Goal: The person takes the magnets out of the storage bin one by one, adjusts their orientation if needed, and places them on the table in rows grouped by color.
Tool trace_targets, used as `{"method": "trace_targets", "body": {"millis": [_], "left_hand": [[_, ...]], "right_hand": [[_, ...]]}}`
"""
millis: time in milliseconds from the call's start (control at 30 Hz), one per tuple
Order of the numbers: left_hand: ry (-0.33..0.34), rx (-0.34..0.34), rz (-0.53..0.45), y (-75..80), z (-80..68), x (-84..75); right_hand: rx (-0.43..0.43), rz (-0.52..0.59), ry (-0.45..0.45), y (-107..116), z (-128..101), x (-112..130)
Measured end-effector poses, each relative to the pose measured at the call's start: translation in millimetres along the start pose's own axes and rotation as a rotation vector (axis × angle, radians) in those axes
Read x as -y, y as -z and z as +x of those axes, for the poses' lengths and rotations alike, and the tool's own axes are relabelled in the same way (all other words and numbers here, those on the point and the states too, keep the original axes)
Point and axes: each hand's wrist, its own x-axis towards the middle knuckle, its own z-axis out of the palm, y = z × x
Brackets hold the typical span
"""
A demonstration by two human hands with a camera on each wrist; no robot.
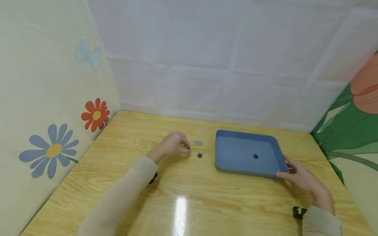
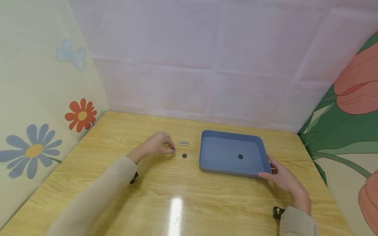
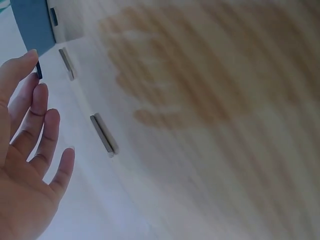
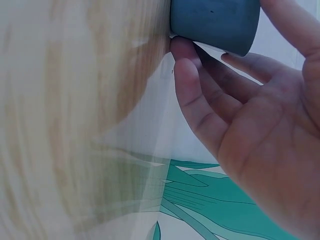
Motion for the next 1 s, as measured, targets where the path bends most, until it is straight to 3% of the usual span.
{"method": "trace_targets", "body": {"millis": [567,1000], "left_hand": [[0.087,0.098,-0.014,-2.2,-5.0,1.1],[0.087,0.078,-0.027,0.1,1.8,-3.7]], "right_hand": [[0.001,0.006,-0.005,-0.7,-0.6,0.4],[-0.028,0.001,0.007,-2.4,-1.7,0.5]]}}
